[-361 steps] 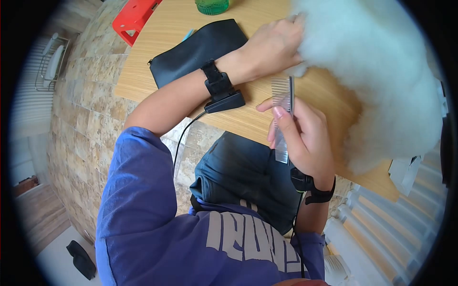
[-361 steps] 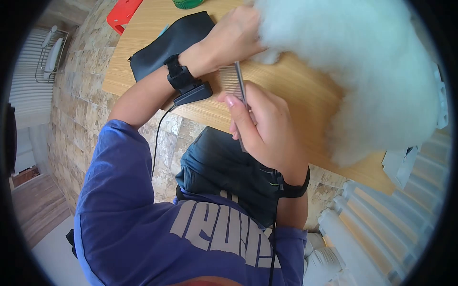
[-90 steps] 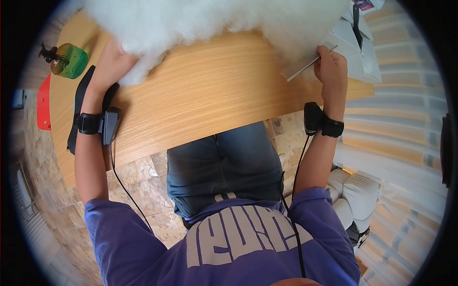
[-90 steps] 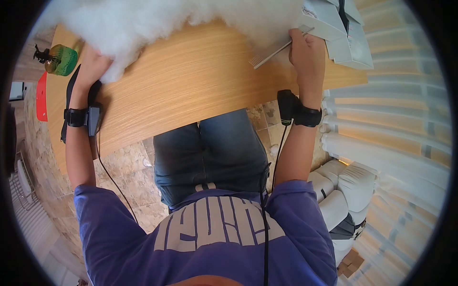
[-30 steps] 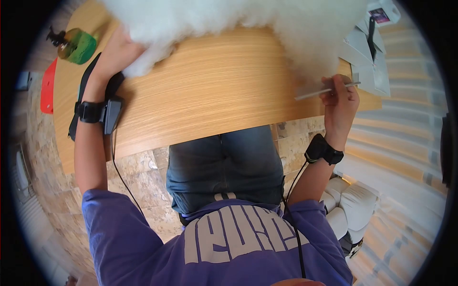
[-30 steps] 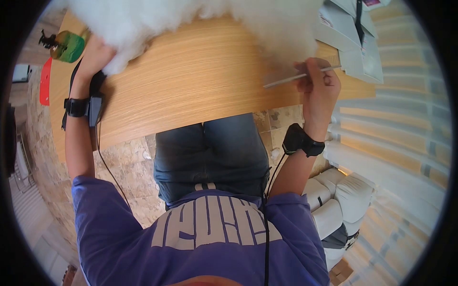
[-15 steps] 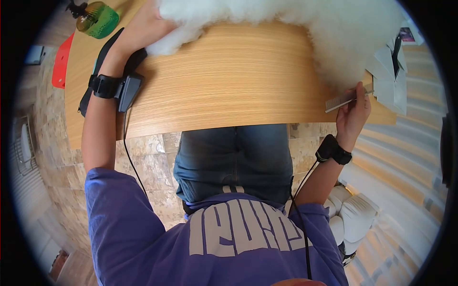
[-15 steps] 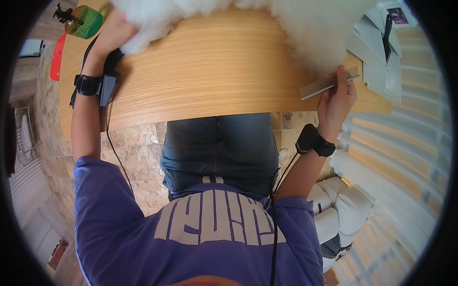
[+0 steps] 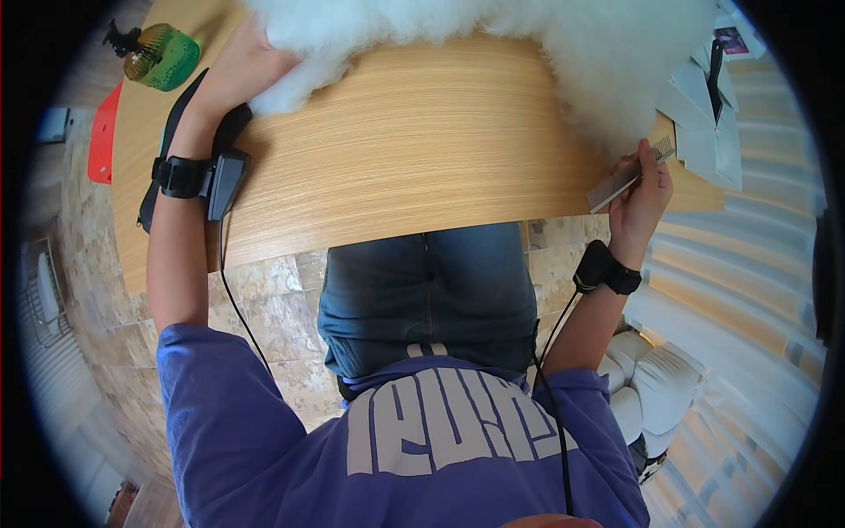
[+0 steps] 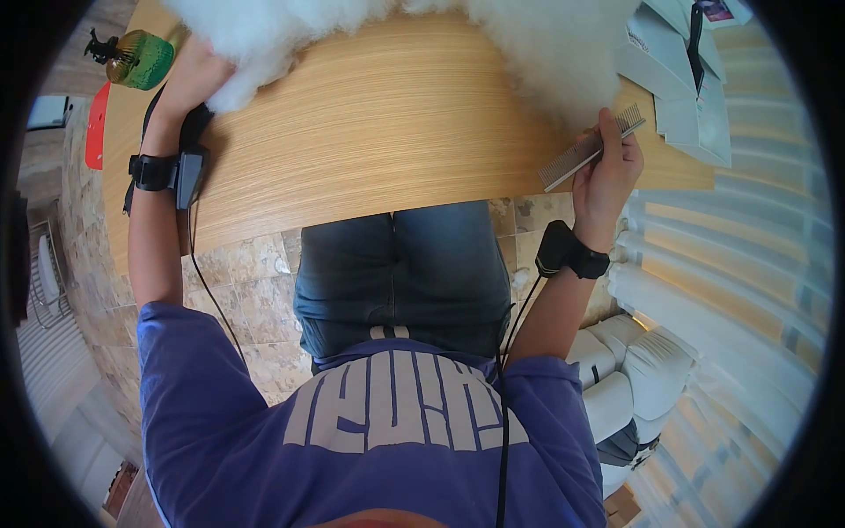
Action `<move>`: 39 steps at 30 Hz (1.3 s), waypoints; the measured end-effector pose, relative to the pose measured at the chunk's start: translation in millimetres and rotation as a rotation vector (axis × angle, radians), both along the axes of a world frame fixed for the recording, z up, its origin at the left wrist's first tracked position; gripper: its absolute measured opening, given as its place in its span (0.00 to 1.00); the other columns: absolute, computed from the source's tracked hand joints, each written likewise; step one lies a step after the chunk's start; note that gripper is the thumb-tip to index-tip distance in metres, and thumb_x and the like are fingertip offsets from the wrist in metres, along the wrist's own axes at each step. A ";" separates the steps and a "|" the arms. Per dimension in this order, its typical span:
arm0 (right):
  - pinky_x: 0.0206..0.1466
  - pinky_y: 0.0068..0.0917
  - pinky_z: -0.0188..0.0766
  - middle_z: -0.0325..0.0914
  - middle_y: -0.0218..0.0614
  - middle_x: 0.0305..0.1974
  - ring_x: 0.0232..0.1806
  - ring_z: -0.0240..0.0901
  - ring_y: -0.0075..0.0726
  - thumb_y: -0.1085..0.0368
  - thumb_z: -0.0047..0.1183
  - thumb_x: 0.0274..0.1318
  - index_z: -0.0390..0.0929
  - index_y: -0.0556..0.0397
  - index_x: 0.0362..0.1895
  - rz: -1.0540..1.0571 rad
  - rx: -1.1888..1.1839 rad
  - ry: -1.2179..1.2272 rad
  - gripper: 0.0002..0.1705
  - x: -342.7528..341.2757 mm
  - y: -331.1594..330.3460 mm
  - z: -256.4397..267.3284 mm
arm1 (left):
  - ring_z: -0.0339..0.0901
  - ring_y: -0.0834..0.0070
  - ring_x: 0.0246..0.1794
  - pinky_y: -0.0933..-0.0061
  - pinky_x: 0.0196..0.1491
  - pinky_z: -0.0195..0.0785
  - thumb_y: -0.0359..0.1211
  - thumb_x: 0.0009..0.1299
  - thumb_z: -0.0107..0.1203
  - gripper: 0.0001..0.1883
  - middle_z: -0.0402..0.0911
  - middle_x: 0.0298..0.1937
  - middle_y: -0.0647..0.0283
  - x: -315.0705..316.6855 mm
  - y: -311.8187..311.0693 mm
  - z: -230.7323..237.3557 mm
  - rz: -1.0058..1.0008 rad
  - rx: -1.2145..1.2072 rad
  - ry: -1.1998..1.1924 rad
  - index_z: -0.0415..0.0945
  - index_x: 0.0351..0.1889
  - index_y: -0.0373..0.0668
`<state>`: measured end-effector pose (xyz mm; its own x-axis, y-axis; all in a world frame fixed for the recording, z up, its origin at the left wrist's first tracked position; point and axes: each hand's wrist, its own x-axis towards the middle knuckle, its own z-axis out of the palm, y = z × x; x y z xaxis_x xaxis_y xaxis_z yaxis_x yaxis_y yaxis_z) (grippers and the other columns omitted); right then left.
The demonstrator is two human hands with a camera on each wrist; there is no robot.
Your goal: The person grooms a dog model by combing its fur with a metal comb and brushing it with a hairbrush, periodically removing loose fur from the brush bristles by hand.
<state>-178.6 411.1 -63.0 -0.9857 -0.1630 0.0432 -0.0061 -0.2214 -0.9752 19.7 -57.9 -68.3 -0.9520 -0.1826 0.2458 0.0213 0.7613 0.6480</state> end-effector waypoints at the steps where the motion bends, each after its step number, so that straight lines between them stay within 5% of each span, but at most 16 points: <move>1: 0.26 0.19 0.68 0.76 0.28 0.25 0.23 0.74 0.21 0.66 0.62 0.62 0.76 0.51 0.30 -0.001 0.000 0.000 0.09 0.0 -0.2 -0.6 | 0.78 0.71 0.52 0.67 0.57 0.70 0.25 0.67 0.52 0.16 0.84 0.50 0.61 0.5 -1.1 0.4 -0.007 -0.009 -0.029 0.78 0.53 0.36; 30: 0.30 0.22 0.69 0.75 0.30 0.24 0.23 0.71 0.23 0.68 0.60 0.62 0.78 0.55 0.33 -0.011 0.020 0.005 0.06 2.8 -2.0 -2.6 | 0.78 0.71 0.53 0.66 0.56 0.70 0.28 0.69 0.53 0.15 0.83 0.50 0.60 0.3 -8.8 -2.6 0.023 -0.067 -0.056 0.77 0.53 0.35; 36: 0.29 0.21 0.68 0.75 0.29 0.24 0.23 0.72 0.24 0.68 0.61 0.61 0.79 0.55 0.33 0.015 0.002 0.040 0.06 2.6 -1.7 -4.6 | 0.77 0.67 0.55 0.64 0.60 0.68 0.28 0.69 0.52 0.17 0.83 0.53 0.57 -0.5 33.4 28.3 0.036 -0.034 -0.028 0.77 0.54 0.35; 39: 0.29 0.21 0.67 0.75 0.29 0.24 0.22 0.72 0.24 0.68 0.61 0.61 0.78 0.55 0.32 -0.014 0.012 0.044 0.06 4.9 -3.9 -3.8 | 0.80 0.72 0.48 0.68 0.54 0.71 0.29 0.65 0.57 0.13 0.84 0.45 0.59 -2.0 28.7 23.4 -0.015 0.004 0.062 0.79 0.47 0.35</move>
